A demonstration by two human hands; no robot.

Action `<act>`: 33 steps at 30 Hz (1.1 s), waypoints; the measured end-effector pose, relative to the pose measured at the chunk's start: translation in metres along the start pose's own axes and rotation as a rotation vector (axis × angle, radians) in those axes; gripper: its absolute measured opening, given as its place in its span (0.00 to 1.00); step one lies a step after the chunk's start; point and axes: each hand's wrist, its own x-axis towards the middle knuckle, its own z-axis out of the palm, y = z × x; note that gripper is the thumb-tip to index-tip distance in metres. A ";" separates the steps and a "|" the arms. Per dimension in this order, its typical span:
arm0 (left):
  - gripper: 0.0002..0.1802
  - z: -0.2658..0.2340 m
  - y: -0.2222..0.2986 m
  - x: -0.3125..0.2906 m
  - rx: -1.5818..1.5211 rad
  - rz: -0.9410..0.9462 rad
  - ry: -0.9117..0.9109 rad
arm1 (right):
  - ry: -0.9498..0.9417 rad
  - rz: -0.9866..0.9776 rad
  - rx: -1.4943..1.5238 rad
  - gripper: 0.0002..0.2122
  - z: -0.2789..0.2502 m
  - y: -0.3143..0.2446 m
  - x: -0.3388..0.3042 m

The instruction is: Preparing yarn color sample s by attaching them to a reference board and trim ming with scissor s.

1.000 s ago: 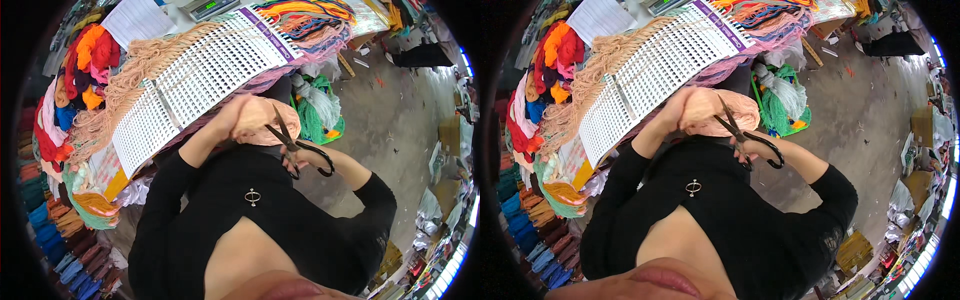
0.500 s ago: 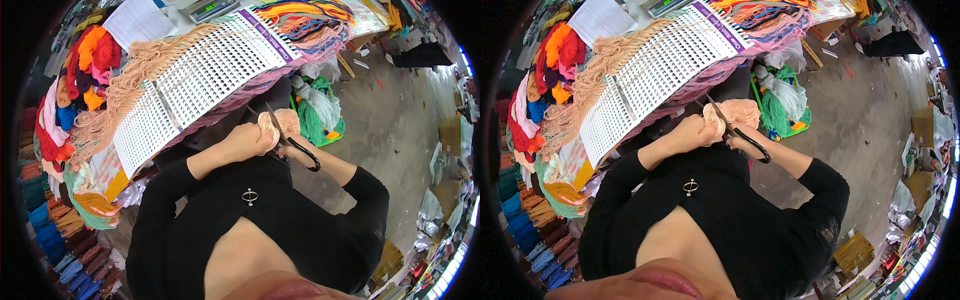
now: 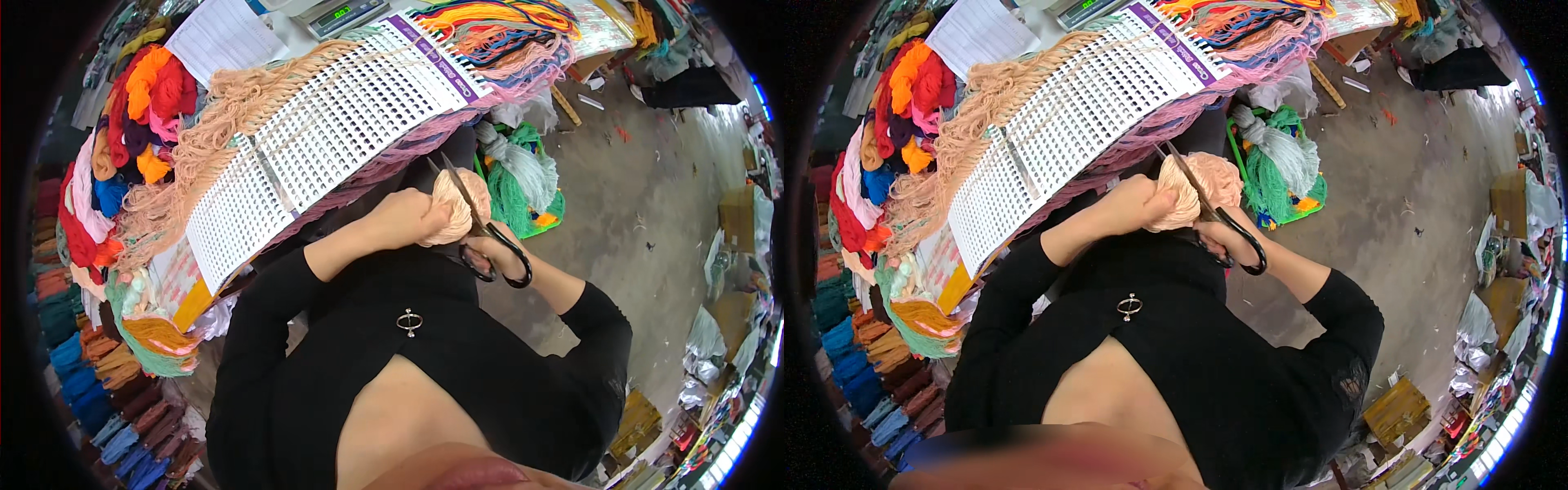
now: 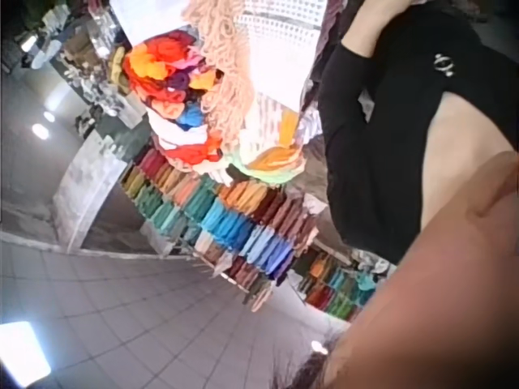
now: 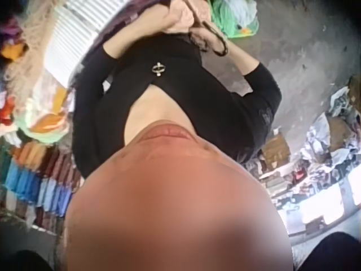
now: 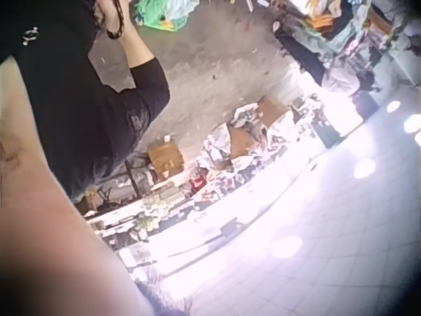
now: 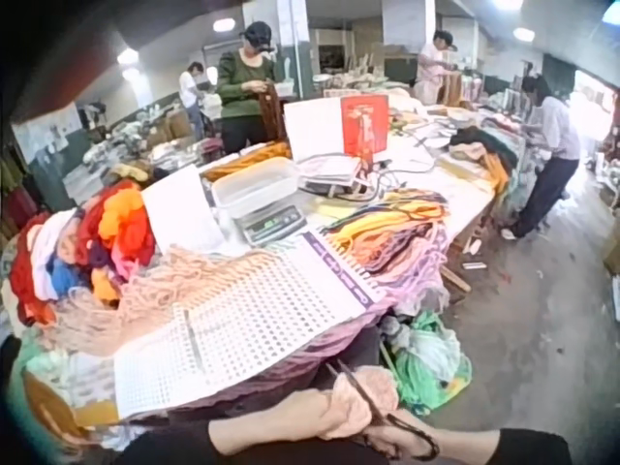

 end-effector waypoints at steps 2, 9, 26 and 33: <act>0.30 0.000 -0.004 0.005 -0.082 -0.004 0.024 | 0.044 0.007 0.015 0.05 0.003 -0.005 -0.006; 0.24 0.021 0.026 0.018 -0.106 0.258 0.098 | 0.151 -0.403 -0.261 0.11 -0.004 0.009 -0.009; 0.13 -0.127 0.019 -0.123 -1.687 0.768 -0.112 | 0.690 -0.581 -0.018 0.09 -0.115 0.006 -0.032; 0.16 -0.240 -0.120 -0.428 -3.511 -0.228 -2.535 | 0.703 -0.377 -0.999 0.11 -0.124 0.060 -0.027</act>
